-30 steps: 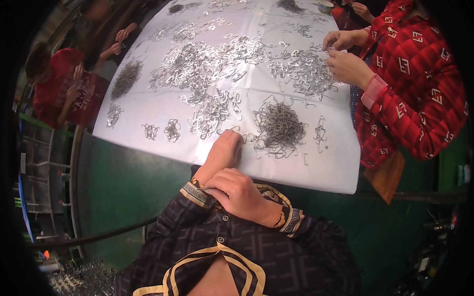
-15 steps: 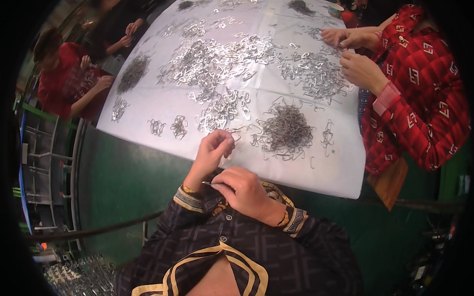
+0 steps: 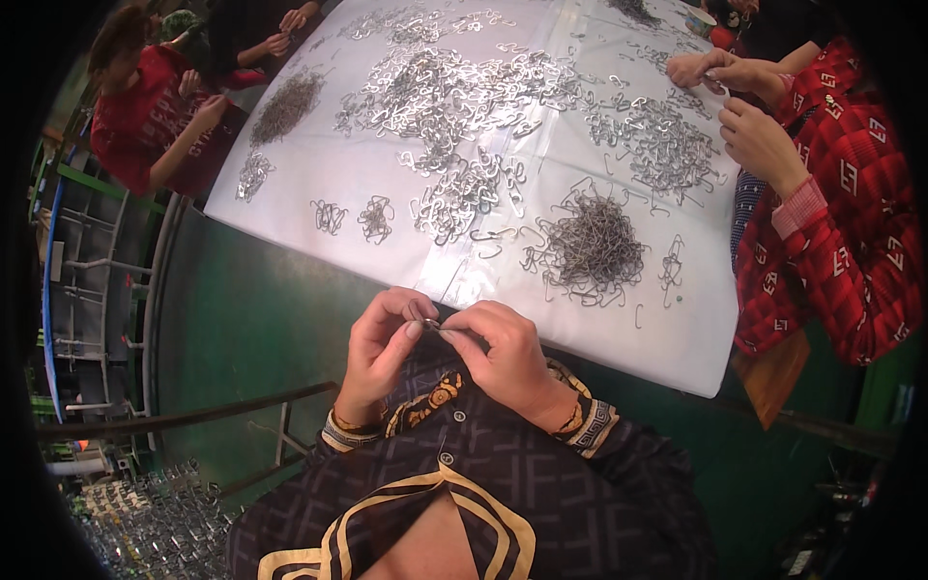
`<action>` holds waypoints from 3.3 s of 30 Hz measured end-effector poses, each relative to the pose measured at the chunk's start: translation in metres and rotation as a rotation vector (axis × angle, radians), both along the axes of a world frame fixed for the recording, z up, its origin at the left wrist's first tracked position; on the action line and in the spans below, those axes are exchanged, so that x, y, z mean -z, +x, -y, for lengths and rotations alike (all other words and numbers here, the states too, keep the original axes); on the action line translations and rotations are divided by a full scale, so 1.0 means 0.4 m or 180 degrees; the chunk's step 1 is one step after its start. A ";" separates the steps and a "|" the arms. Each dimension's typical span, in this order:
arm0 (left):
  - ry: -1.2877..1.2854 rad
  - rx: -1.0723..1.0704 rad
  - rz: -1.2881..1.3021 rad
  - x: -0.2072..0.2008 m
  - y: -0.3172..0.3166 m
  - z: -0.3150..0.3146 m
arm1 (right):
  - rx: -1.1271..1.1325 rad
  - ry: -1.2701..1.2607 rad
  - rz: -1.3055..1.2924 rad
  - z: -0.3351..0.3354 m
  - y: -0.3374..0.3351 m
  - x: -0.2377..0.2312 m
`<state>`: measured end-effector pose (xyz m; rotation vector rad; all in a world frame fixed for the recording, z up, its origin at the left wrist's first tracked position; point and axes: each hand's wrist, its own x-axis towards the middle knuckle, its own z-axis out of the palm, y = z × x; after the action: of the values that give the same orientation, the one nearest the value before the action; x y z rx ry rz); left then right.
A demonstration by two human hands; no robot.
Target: The person sorts small metal pieces at a communal table and then hangs them onto a metal rack by hand.
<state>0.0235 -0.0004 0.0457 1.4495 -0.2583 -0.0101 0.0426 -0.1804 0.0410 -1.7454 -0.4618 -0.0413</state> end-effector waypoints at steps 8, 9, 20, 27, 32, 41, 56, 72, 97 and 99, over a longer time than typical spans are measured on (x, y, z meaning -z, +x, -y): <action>0.0082 -0.0191 0.0342 -0.002 -0.004 0.024 | -0.0120 0.0008 0.0271 0.009 0.006 0.004; 0.0133 -0.0237 0.0428 -0.003 -0.007 0.023 | -0.0160 0.0042 0.0380 0.013 0.014 0.003; 0.0379 -0.0392 0.0786 -0.026 -0.016 0.017 | 0.1259 -0.2415 0.0770 0.089 0.305 0.201; 0.0457 -0.0294 0.0699 -0.035 -0.019 0.010 | 0.1187 -0.2791 0.0663 0.058 0.359 0.217; 0.0382 -0.0470 0.0690 -0.032 -0.022 0.015 | 0.1057 -0.2877 0.0848 0.058 0.371 0.225; 0.0329 -0.0423 0.0643 -0.019 -0.023 0.018 | 0.1080 -0.1988 0.0623 0.050 0.367 0.194; 0.0249 -0.0371 0.0647 -0.009 -0.035 0.022 | 0.0354 -0.0194 -0.1099 0.089 0.405 0.230; 0.0340 -0.0379 0.0693 -0.013 -0.030 0.018 | 0.1105 -0.0429 -0.0669 0.085 0.407 0.202; 0.1088 -0.0393 0.0679 -0.017 0.001 0.041 | -0.1033 0.0734 -0.1172 0.029 0.134 -0.110; 0.1128 -0.0408 0.0670 -0.013 -0.006 0.039 | -0.0991 0.0692 -0.1017 0.020 0.123 -0.108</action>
<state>0.0210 -0.0160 0.0511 1.8208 -0.3473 0.2113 0.0920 -0.1884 0.0841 -1.4185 -0.4686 0.3904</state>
